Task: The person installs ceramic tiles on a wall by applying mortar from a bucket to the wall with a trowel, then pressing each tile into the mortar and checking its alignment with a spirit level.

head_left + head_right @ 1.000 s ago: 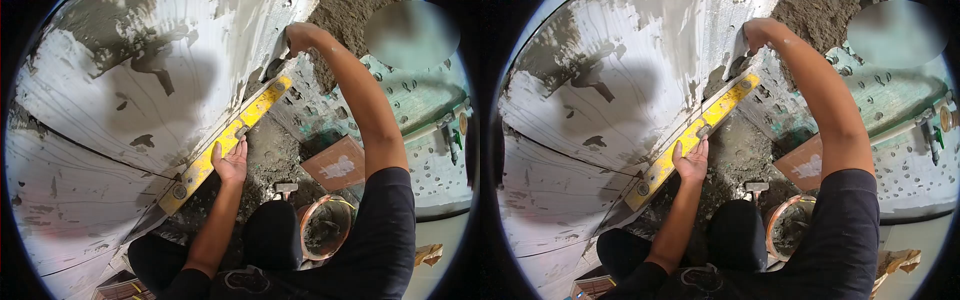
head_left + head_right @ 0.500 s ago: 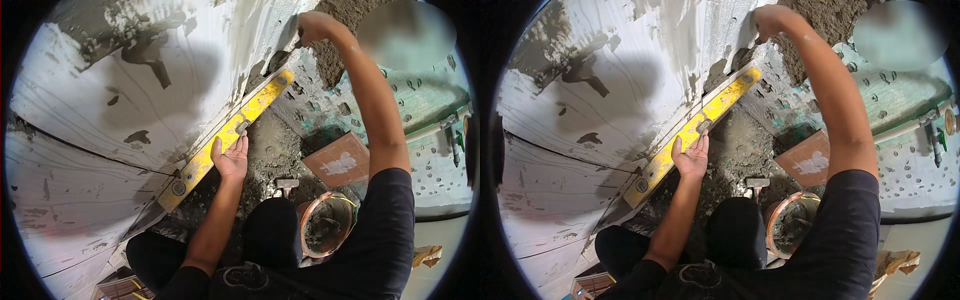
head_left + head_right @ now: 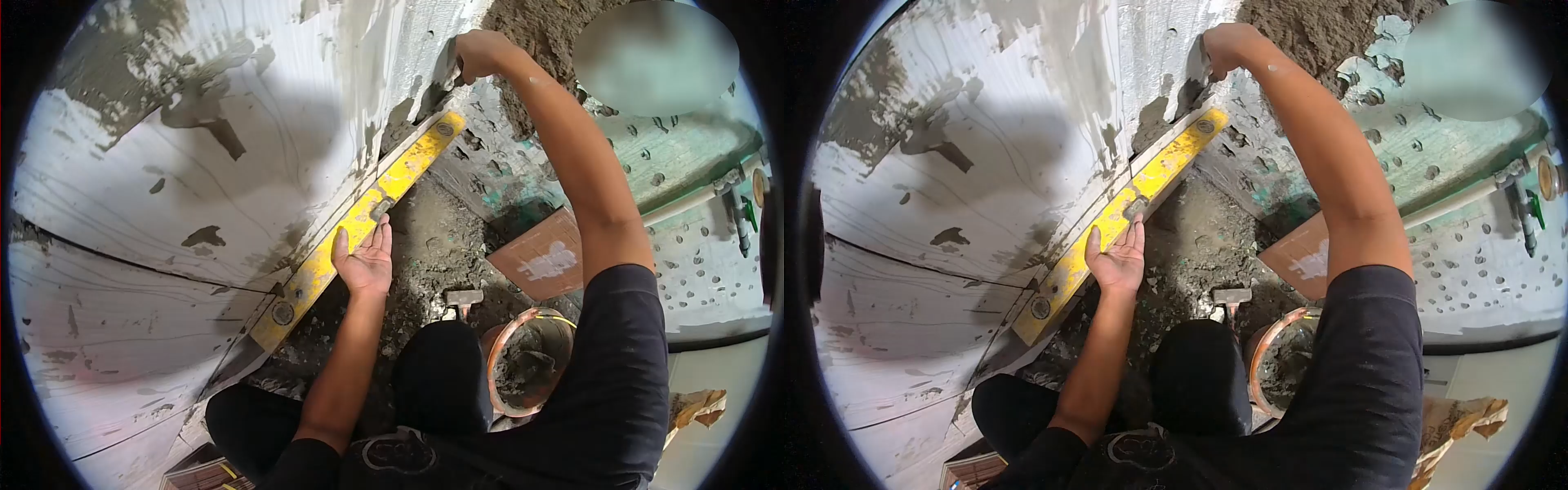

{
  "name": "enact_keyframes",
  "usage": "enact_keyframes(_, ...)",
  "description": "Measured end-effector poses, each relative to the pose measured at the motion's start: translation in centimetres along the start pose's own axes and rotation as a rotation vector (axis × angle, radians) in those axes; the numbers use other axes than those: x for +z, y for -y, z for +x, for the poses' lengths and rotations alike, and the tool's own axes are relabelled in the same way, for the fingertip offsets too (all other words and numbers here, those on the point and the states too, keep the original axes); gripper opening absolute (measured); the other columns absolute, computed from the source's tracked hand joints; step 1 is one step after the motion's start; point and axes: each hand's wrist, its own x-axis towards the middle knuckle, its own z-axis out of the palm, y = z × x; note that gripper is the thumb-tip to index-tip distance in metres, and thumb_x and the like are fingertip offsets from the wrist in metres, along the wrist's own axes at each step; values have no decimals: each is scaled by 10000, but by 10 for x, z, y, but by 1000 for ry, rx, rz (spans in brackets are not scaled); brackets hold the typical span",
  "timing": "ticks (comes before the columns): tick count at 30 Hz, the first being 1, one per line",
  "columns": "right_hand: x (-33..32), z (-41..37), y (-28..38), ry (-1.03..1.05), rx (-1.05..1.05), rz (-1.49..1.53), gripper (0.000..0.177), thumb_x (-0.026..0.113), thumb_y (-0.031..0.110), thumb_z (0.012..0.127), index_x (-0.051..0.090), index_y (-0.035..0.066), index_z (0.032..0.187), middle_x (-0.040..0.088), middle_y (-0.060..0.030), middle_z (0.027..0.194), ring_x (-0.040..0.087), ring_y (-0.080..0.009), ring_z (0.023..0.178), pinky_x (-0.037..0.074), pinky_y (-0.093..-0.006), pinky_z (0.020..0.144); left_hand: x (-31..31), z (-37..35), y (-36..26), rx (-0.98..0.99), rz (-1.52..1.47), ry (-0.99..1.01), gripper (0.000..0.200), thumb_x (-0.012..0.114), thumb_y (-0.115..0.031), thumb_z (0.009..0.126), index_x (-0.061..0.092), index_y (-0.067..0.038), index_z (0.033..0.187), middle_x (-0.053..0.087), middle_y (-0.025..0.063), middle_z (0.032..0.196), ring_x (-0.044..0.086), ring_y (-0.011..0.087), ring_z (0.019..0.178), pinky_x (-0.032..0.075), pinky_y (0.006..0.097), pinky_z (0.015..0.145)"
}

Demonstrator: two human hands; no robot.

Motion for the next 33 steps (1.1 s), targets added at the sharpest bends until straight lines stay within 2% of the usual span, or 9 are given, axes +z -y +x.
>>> enact_keyframes(5,-32,-6,-18,61,-13,70,224,694,177,509,677,85,713,635,-116,685,624,-257,645,499,-358,558,-1,-3,0,21,30,9,517,501,-356,820,462,13,1179,494,178,1192,474,329,1108,346,386,986)
enact_keyframes(7,-33,-9,-12,-38,-37,57,234,691,178,513,678,79,725,635,-125,694,623,-261,652,498,-363,566,0,-1,1,23,34,10,519,500,-357,820,462,14,1180,494,177,1193,474,330,1108,347,386,986)
enact_keyframes(10,-12,-4,5,-35,24,-73,261,681,160,502,679,80,751,637,-129,716,621,-273,669,497,-365,566,0,-1,1,10,17,1,514,499,-353,820,469,19,1173,509,178,1175,487,328,1092,368,386,970)
enact_keyframes(13,-30,-13,-2,-101,-53,16,268,674,164,509,678,80,764,636,-132,720,624,-282,691,502,-370,582,0,-1,0,16,25,-1,522,494,-357,819,471,30,1170,516,180,1167,493,318,1089,379,384,962)
enact_keyframes(14,-40,-16,0,-19,-35,17,275,665,162,519,677,83,782,636,-131,728,625,-284,707,504,-375,595,2,-1,0,17,28,-8,523,492,-358,820,470,30,1171,516,180,1168,493,317,1089,379,383,962)
enact_keyframes(17,-6,-8,2,-97,1,50,266,671,163,520,675,78,772,636,-130,723,626,-279,700,503,-378,592,3,-4,0,9,16,-3,515,486,-356,825,470,23,1173,513,179,1171,490,318,1093,378,379,964)
enact_keyframes(26,13,-15,-1,-7,117,43,264,629,240,593,674,78,796,646,-132,822,623,-284,794,506,-380,660,8,-3,2,25,-18,-32,508,475,-348,835,462,24,1181,476,182,1215,457,328,1125,372,388,968)
enact_keyframes(30,12,-45,-32,-44,91,259,309,632,306,627,672,69,821,650,-124,819,614,-292,760,496,-371,685,7,-4,1,17,-4,3,517,485,-347,830,457,31,1182,472,179,1221,436,332,1143,361,404,980)
enact_keyframes(33,66,-69,-60,-129,174,558,329,637,347,656,667,55,805,647,-117,783,612,-269,692,492,-374,662,6,-3,1,16,-23,-25,510,487,-340,829,457,24,1185,469,175,1225,433,339,1146,358,406,982)
